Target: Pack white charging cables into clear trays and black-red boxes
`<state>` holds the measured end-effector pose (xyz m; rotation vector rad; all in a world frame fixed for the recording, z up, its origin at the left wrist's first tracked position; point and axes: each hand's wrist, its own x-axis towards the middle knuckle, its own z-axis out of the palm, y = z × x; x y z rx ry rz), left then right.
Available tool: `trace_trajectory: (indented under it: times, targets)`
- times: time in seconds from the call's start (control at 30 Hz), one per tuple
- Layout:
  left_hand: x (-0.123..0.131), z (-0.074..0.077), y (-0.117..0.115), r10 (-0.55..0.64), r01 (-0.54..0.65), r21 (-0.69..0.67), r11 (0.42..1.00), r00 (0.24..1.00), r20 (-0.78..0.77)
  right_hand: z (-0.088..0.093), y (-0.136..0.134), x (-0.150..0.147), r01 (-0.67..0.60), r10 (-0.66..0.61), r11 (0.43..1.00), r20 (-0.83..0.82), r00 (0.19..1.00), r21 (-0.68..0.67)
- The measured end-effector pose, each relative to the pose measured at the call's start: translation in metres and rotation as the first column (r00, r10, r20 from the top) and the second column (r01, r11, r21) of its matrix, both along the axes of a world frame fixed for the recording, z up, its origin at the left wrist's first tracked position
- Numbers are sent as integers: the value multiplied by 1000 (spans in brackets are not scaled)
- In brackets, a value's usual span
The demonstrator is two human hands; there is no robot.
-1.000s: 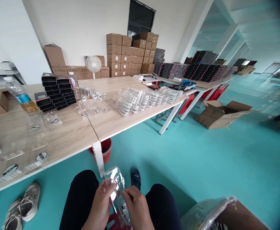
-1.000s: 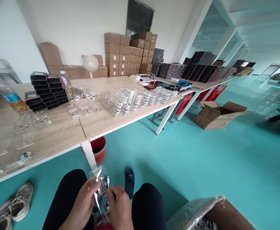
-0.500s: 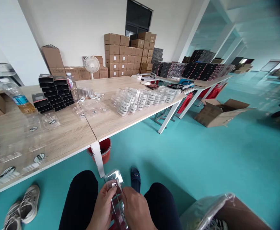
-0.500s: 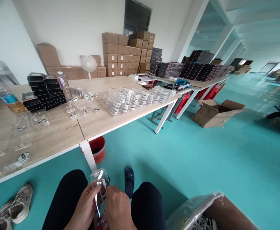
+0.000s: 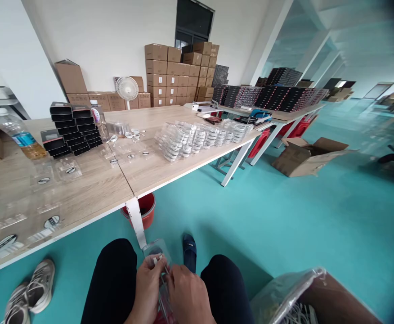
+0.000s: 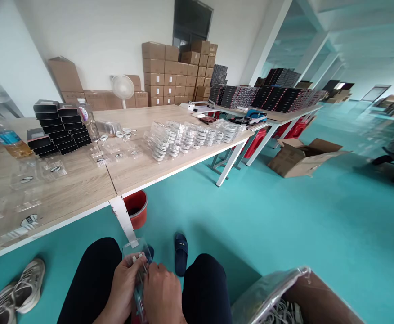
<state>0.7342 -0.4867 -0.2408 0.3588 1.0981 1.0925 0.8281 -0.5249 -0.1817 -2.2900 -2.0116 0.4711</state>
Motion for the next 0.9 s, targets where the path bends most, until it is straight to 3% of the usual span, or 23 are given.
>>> trace_trajectory:
  times: [0.1,0.2,0.27,0.57,0.73,0.8,0.9]
  targets:
    - [-5,0,8,71,-71,-41,997,997,-10,-3,-10,11,-70,72,997,-103,992,28]
    - [-11,2,14,107,-106,-86,991,994,5,-13,-20,23,-214,224,974,-213,951,69]
    - [-12,3,17,121,-116,-124,985,992,34,-22,-25,27,-244,263,964,-229,937,110]
    - [-12,8,23,174,-158,-154,975,980,94,-62,-32,6,-95,155,900,-110,982,425]
    - [-20,15,27,197,-177,-188,966,976,94,-45,-26,2,30,78,959,-361,929,282]
    - [-22,18,27,191,-168,-201,965,976,105,-37,-21,7,78,42,976,-525,850,204]
    - [-23,22,26,165,-136,-205,969,977,133,-38,-15,18,285,-134,953,-707,694,99]
